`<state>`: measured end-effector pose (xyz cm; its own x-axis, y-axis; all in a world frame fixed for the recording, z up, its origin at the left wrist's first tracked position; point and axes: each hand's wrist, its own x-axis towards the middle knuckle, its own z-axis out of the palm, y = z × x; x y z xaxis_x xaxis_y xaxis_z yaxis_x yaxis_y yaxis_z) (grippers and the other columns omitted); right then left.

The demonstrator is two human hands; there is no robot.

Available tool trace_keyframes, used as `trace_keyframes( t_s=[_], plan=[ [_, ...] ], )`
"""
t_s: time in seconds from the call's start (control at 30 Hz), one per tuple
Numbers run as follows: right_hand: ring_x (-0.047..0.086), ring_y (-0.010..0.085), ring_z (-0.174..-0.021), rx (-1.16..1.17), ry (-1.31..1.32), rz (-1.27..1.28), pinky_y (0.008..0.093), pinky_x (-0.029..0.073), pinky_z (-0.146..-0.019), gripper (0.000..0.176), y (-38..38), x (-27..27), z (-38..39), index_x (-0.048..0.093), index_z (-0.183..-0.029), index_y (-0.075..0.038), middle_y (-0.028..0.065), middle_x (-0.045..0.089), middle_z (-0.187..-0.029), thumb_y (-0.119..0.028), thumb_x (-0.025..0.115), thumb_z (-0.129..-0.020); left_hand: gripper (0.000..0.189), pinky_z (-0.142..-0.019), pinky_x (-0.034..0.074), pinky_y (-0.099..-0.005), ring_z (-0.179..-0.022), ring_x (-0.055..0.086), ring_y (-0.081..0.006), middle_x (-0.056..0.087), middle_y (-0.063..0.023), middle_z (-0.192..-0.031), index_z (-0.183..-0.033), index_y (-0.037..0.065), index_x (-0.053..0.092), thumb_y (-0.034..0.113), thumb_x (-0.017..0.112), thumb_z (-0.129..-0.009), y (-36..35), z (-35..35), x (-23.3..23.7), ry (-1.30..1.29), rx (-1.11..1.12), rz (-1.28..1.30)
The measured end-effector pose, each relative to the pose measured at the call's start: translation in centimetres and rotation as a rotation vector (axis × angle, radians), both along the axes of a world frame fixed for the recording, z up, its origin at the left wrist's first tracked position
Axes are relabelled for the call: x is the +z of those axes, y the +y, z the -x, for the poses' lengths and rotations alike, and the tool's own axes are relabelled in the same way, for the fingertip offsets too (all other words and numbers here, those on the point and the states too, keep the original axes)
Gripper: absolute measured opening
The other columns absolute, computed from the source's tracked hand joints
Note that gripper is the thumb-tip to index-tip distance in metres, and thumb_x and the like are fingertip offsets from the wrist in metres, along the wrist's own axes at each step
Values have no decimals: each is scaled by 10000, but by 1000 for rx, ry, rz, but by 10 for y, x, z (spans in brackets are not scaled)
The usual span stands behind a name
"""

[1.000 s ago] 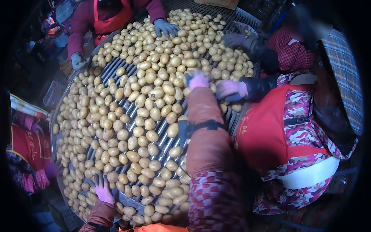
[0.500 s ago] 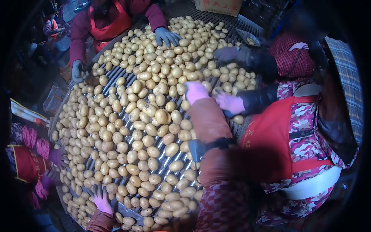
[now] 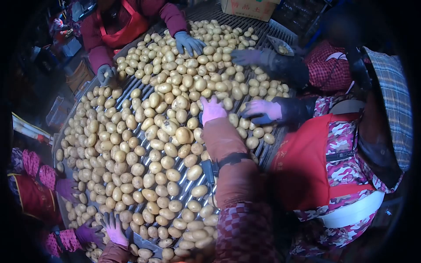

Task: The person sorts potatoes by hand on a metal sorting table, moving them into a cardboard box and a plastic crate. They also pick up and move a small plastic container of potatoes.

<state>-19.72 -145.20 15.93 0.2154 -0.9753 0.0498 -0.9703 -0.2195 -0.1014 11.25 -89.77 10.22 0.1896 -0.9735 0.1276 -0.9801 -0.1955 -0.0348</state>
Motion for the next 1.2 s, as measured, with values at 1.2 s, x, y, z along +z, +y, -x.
trace_keyframes(
  t_s=[1.2],
  plan=[
    [655, 344, -994, 997, 94, -167, 467, 543, -804, 398, -105, 85, 18, 642, -1277, -203, 162, 614, -1165, -246, 696, -886, 824, -1144, 215, -753, -1417, 368, -520, 463, -228, -1487, -1417, 101, 507, 539, 737, -758, 7, -4, -10, 75, -29, 21]
  ],
)
